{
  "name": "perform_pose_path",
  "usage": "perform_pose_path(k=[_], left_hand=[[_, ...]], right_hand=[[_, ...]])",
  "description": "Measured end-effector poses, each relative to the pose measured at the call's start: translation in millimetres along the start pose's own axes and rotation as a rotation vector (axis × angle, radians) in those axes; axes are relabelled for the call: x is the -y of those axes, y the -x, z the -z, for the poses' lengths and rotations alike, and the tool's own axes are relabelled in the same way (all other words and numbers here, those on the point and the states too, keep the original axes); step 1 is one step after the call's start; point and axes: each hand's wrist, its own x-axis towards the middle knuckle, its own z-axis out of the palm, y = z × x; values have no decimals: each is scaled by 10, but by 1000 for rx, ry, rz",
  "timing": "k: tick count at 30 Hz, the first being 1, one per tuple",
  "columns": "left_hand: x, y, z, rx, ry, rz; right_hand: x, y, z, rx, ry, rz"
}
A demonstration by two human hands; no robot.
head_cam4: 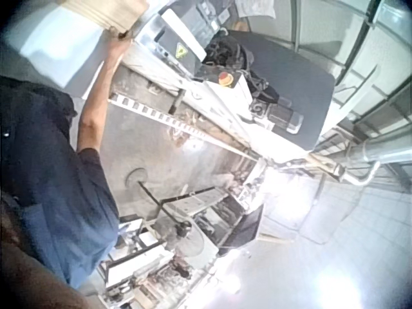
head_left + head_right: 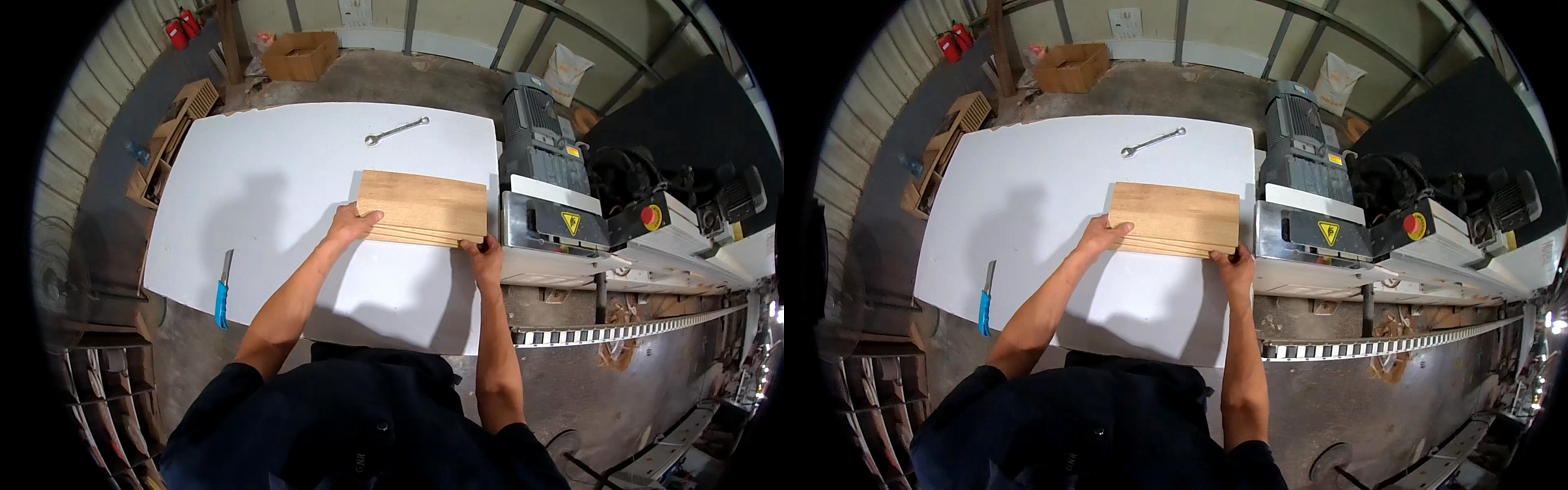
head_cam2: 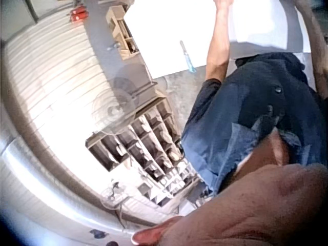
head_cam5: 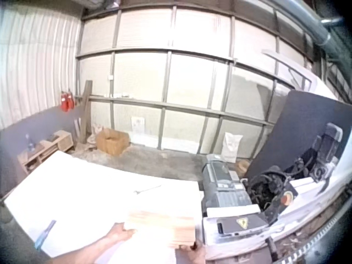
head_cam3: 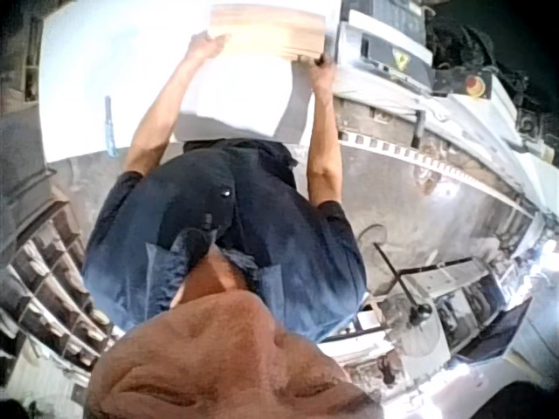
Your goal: The person moves rectangular wood pieces from a table to a wooden structure, fitting them into slots and aligning them by hand, then uses a utility knife to score the surface of one piece before moving it back to the table.
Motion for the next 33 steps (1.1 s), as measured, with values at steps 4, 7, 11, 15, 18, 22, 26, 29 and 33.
perform_pose_path(k=[4, 7, 11, 15, 18, 22, 26, 29, 33], left_hand=[[78, 44, 88, 61, 146, 29], [215, 99, 165, 98, 144, -115], [409, 233, 109, -117, -466, -384], [398, 221, 24, -310, -518, -419], [359, 139, 53, -247, -435, -350], [388, 60, 63, -239, -456, -389], [476, 1, 104, -285, -509, -364], [493, -37, 93, -274, -519, -323], [606, 93, 127, -287, -567, -323]], right_hand=[[10, -1, -54, -36, 97, -37], [50, 44, -50, -23, 94, 80], [62, 20, -10, -45, 647, 502], [-53, -68, -18, 25, 351, 210], [-124, -123, 11, 15, 239, 163], [-79, -128, -9, -79, 368, 168], [27, -101, -50, -59, 436, 140], [-1, -111, 12, -77, 500, 137], [68, -17, 4, -32, 611, 110]])
